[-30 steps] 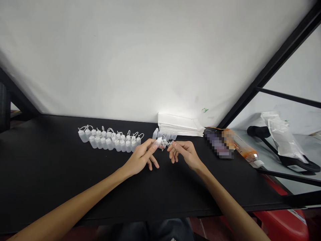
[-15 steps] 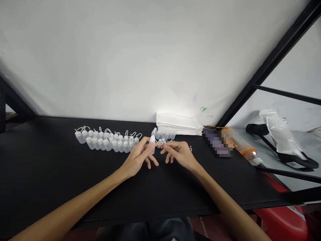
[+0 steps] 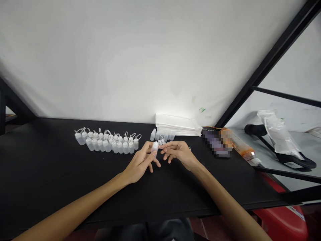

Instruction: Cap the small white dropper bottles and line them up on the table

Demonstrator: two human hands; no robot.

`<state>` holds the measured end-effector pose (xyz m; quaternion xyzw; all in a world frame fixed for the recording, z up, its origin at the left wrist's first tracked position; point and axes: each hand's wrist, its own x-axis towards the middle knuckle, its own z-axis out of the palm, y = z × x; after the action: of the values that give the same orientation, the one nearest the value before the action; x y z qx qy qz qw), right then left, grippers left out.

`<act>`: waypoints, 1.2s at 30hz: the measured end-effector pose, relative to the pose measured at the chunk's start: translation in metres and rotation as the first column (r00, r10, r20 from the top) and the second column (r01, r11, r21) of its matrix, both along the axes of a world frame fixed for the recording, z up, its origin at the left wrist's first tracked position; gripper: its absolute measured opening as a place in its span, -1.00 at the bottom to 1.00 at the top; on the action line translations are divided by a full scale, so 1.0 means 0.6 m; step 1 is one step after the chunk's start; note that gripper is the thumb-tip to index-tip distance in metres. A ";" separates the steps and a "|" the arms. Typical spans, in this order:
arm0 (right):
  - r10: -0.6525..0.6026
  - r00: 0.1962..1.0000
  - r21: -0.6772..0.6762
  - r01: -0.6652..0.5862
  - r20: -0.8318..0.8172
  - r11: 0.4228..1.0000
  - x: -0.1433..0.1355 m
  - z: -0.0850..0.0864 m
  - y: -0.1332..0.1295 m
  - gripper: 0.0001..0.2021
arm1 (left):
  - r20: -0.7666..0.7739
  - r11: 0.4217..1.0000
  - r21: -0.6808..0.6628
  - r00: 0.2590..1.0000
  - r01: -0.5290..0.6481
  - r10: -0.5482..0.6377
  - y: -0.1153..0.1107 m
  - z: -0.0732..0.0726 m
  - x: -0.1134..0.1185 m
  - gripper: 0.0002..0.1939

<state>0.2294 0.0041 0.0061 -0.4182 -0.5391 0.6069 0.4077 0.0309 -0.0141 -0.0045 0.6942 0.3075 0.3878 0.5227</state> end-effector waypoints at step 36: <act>-0.022 0.996 0.363 -0.013 0.091 0.932 -0.012 0.000 -0.015 -0.73 | -0.538 0.855 0.516 0.757 -0.052 0.371 0.015 -0.017 -0.006 -0.67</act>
<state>0.2222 -0.0047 0.0060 -0.3647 -0.6594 0.4756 0.4539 0.0273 -0.0052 -0.0147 0.8467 0.4369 0.2589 0.1585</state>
